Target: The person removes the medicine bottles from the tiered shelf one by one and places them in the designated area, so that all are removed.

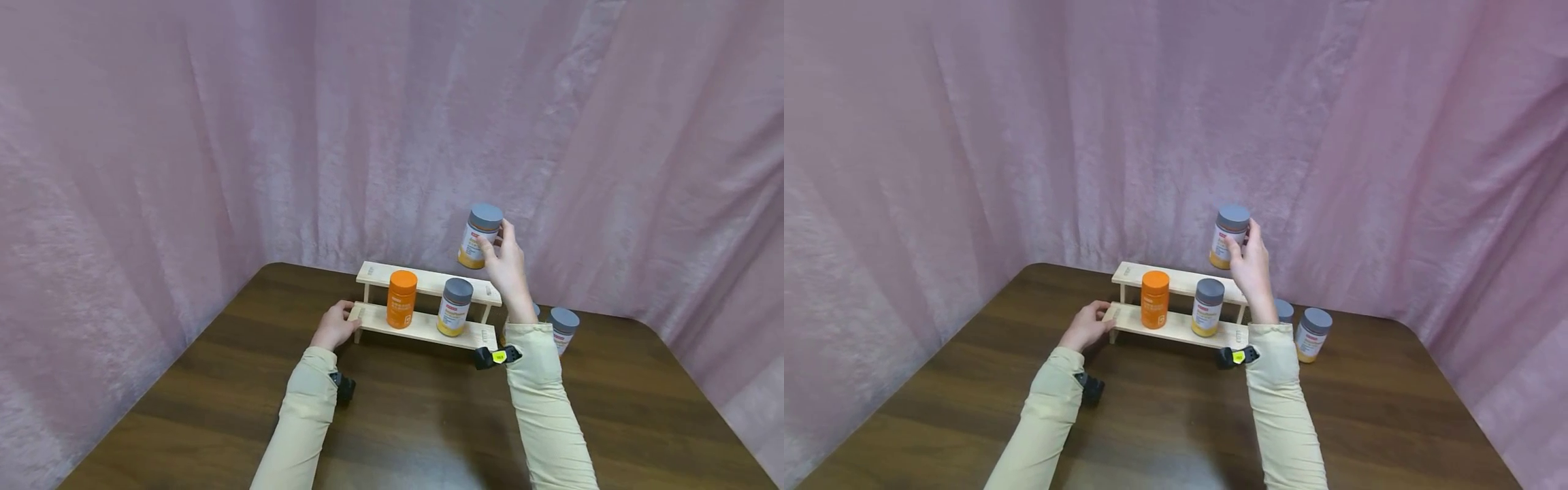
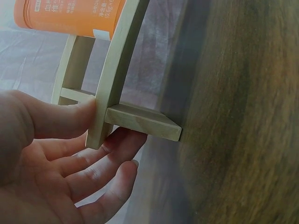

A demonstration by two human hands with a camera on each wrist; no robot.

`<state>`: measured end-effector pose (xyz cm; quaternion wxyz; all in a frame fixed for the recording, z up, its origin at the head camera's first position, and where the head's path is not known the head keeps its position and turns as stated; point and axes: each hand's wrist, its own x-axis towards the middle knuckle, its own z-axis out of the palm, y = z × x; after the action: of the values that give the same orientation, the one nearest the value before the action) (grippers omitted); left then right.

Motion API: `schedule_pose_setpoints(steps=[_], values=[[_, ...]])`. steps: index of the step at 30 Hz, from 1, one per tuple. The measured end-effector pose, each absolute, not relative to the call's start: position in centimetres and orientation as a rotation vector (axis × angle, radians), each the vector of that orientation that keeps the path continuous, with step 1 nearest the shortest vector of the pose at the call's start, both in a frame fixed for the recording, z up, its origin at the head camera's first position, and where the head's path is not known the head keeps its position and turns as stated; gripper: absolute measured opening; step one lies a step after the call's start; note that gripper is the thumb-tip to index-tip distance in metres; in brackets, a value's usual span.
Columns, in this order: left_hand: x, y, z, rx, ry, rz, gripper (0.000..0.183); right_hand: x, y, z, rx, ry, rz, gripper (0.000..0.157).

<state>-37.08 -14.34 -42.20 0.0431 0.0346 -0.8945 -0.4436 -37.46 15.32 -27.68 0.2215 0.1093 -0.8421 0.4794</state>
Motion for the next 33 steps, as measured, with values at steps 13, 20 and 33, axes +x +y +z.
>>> schedule_pose_setpoints(steps=[13,20,33], values=[[-36.6,-14.5,-42.4,0.1,-2.751,-1.301,0.046,-33.7,18.2,-29.7,0.254,-2.311,1.271,0.059],[-36.6,-13.7,-43.1,0.091,-2.744,-1.296,0.045,-31.2,20.6,-31.2,0.191,-2.35,1.253,0.063],[-36.3,-13.4,-43.0,0.094,-2.745,-1.244,0.045,-30.5,25.0,-33.1,0.189,-2.342,1.135,0.062]])
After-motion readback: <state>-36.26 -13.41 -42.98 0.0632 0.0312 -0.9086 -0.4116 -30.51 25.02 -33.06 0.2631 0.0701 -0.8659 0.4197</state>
